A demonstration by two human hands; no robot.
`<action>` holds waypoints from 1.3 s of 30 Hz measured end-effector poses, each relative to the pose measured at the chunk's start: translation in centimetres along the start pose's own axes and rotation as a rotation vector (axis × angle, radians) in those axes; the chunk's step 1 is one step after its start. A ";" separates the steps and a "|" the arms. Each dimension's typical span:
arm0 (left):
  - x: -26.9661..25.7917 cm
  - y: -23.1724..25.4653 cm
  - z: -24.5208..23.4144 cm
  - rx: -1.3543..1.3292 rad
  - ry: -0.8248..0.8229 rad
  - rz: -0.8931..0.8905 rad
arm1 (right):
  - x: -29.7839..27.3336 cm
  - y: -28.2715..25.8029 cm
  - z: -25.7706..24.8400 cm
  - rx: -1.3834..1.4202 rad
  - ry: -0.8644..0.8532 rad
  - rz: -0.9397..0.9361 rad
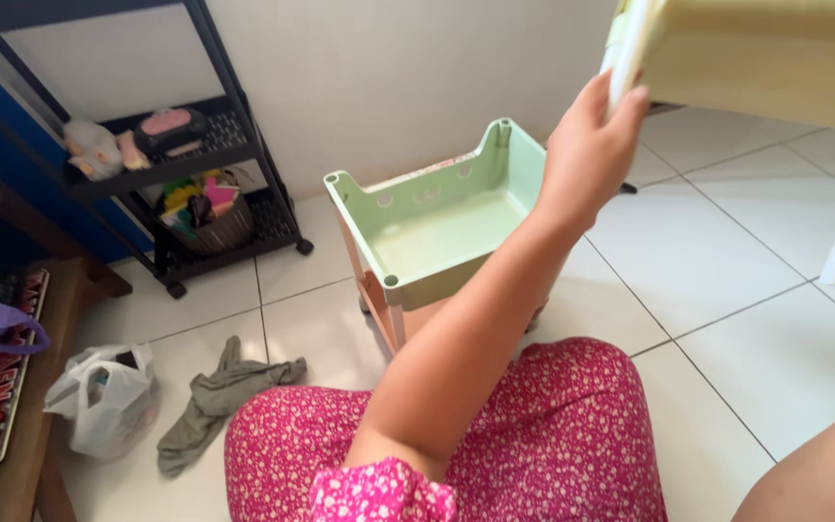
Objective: The person assembles a three-tier rolling storage cart by inserting white plastic poles into the corners of pastel-colored bins. They connect a green bin to a pink base, then attach a yellow bin and a blue bin to form a stacked unit.
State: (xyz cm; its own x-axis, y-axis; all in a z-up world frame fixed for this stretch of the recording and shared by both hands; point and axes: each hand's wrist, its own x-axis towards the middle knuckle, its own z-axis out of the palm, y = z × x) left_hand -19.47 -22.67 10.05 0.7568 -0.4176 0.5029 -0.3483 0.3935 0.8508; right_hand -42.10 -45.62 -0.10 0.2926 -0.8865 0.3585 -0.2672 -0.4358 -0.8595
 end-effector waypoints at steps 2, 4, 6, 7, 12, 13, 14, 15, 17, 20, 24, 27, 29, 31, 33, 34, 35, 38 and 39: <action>1.3 -0.6 1.1 0.114 -0.025 0.050 | -0.7 1.8 -0.2 -0.001 0.006 0.021; 3.0 -1.4 2.7 0.175 -0.104 -0.027 | -1.4 3.5 -0.4 0.000 0.016 0.037; 4.1 -3.0 5.4 0.287 -0.087 0.098 | -2.1 5.1 -0.6 -0.001 0.026 0.053; 4.2 -4.0 7.0 0.343 -0.078 0.158 | -2.4 5.8 -0.6 -0.007 0.026 0.062; 1.6 -8.6 13.2 0.244 -0.189 0.112 | -3.5 8.7 -0.5 0.011 0.048 0.078; 0.4 -9.3 13.8 0.230 -0.226 0.067 | -3.6 9.2 -0.7 0.007 0.050 0.079; -0.6 -9.8 13.8 0.216 -0.251 0.003 | -3.6 9.5 -0.8 0.006 0.053 0.081; -1.6 -10.4 13.6 0.202 -0.277 -0.061 | -3.6 9.8 -0.9 0.010 0.057 0.082; -3.1 -11.7 13.5 0.207 -0.276 -0.138 | -3.3 11.2 -1.5 0.029 0.071 0.084; -4.5 -15.4 11.9 0.296 -0.173 -0.232 | -2.5 15.9 -3.7 0.054 0.088 0.091; -5.5 -20.4 8.2 0.434 0.011 -0.133 | -1.4 19.3 -4.2 0.170 0.103 0.056; -6.4 -21.5 4.9 0.358 -0.027 -0.256 | -2.1 16.5 -1.2 0.299 0.128 0.101; -6.8 -21.1 3.4 0.375 -0.011 -0.251 | -3.7 14.1 0.7 0.337 0.130 0.182; -6.6 -20.7 1.7 0.487 -0.032 -0.387 | -4.9 11.9 2.1 0.335 0.105 0.201; -7.5 -21.3 0.5 0.650 0.024 -0.355 | -5.9 10.8 3.8 0.362 0.062 0.212; -8.1 -22.1 -0.5 0.757 0.088 -0.243 | -6.0 10.5 4.7 0.378 0.039 0.218; -8.7 -23.1 -1.3 0.863 0.150 -0.126 | -6.1 10.5 5.5 0.392 0.011 0.229; -10.2 -26.4 -3.4 0.742 0.165 -0.247 | -5.8 11.5 7.9 0.432 -0.065 0.243; -10.7 -27.4 -4.1 0.767 0.172 -0.213 | -5.5 12.1 8.8 0.437 -0.089 0.239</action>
State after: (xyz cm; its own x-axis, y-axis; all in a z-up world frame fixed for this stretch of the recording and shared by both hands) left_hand -15.76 -25.59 -19.27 0.9024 -0.2637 0.3408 -0.4216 -0.3765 0.8249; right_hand -38.82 -44.63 -15.67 0.3526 -0.9285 0.1166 0.0673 -0.0991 -0.9928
